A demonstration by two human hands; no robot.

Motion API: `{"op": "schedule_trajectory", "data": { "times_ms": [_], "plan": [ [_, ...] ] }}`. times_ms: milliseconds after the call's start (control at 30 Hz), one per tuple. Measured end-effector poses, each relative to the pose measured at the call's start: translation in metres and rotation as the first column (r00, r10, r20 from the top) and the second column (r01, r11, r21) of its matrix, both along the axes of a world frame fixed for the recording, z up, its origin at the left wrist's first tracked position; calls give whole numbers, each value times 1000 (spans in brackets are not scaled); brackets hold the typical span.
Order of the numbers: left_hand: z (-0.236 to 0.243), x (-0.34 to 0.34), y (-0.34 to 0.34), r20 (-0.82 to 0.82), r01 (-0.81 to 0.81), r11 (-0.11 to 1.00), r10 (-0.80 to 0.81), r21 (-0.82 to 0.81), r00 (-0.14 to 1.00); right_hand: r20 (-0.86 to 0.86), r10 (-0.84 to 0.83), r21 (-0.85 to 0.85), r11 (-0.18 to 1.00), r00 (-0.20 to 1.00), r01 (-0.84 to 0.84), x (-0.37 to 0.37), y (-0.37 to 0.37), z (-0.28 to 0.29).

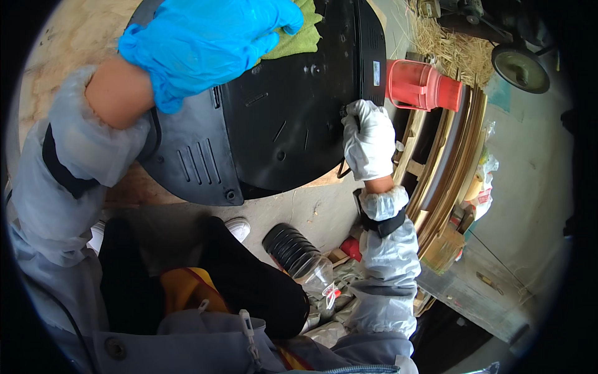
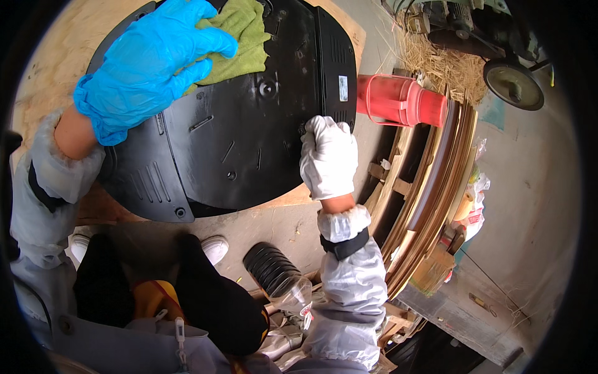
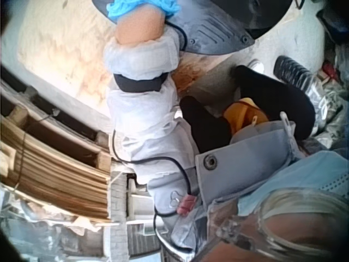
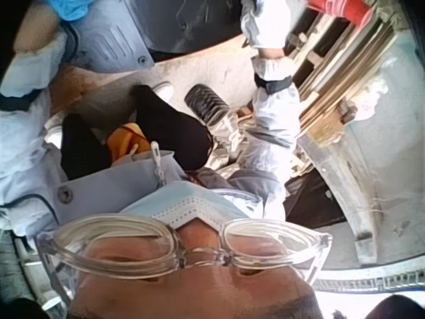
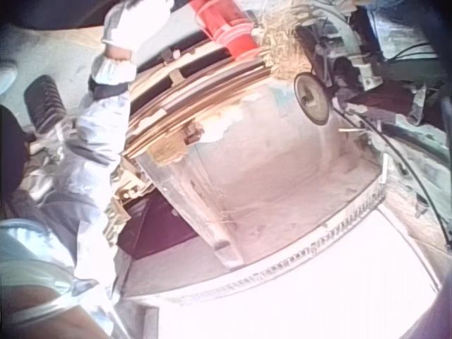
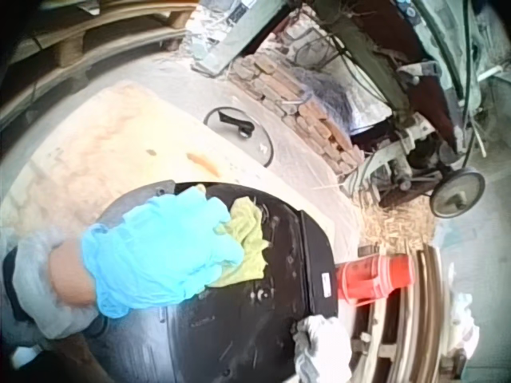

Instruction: The person scrubs the underside of a black appliance with a steel wool pad in the right hand and wipes the surface with a green cloth in the left hand. The person repeatedly alternates between scrubbing and wiping across the appliance's bottom surface.

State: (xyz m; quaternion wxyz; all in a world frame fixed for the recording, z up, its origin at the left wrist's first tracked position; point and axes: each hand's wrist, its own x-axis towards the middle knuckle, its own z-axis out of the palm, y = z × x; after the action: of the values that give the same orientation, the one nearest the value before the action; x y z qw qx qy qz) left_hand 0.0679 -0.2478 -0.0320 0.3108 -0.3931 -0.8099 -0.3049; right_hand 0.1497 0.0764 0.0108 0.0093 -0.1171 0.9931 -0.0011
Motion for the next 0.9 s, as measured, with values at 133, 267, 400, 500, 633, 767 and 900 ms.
{"op": "schedule_trajectory", "data": {
  "times_ms": [133,267,400,500,633,767,900],
  "plan": [
    [5,2,-2,89,-24,982,41,-186,995,-189,143,48,990,971,-136,-22,-3,-4],
    [9,0,-5,174,66,996,-54,-61,983,-144,157,-86,982,977,-170,-19,-2,-1],
    [3,2,-5,38,21,999,-19,-46,999,-81,86,22,996,993,-84,-10,-1,-3],
    [-8,3,-4,8,-9,998,10,-63,1000,-214,149,110,986,965,-128,-21,-5,-6],
    [-19,-4,1,-107,-24,997,16,-72,994,-135,109,14,994,985,-108,-26,-11,-3],
    [-21,-9,6,-252,-130,991,131,20,959,-13,97,168,981,995,-93,-16,-21,7],
    [-15,3,-4,3,-38,985,39,-171,999,-191,58,166,986,980,-26,-33,-28,0]
  ]
}}
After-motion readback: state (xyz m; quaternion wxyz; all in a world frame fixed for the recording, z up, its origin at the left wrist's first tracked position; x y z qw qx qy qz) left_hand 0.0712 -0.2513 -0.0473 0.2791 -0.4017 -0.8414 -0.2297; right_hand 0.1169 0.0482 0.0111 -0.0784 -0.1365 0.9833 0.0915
